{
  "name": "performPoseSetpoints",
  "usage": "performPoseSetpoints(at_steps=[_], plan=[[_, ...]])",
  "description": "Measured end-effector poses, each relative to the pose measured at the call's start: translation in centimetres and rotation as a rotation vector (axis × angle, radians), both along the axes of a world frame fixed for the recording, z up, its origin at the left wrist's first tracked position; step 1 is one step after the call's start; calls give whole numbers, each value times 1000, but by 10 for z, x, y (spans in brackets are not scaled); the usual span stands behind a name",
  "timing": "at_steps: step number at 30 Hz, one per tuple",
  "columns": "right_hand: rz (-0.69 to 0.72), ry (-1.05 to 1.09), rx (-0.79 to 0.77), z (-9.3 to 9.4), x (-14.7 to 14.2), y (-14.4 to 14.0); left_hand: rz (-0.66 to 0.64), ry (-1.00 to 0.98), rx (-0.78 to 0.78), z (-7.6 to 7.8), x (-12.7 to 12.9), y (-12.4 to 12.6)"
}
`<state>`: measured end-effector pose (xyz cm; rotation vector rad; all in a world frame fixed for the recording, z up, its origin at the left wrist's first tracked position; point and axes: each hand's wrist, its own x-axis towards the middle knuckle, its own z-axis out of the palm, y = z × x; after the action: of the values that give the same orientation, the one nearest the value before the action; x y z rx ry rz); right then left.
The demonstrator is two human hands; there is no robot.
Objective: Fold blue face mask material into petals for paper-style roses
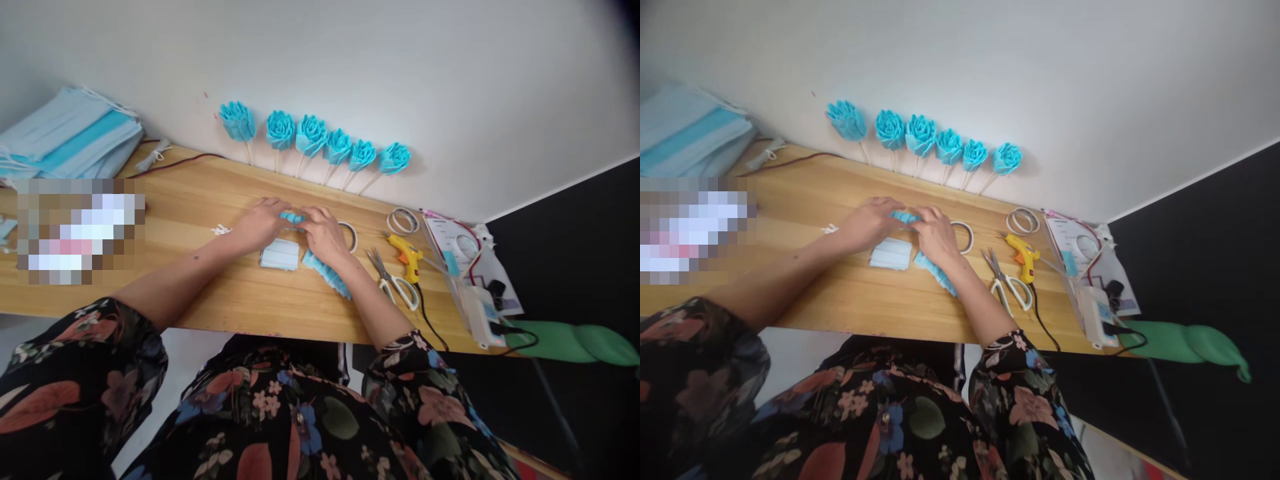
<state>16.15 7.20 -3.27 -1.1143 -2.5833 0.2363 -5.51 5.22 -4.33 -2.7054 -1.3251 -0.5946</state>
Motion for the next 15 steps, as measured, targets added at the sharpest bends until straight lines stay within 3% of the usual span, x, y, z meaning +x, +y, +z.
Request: performPoseSetpoints(at_steps=[6,15], plan=[[-37,116,-31,9,12,15,5,117,41,1,5,-4],[-64,-23,10,0,-2,16,-3,85,107,-8,5,0]])
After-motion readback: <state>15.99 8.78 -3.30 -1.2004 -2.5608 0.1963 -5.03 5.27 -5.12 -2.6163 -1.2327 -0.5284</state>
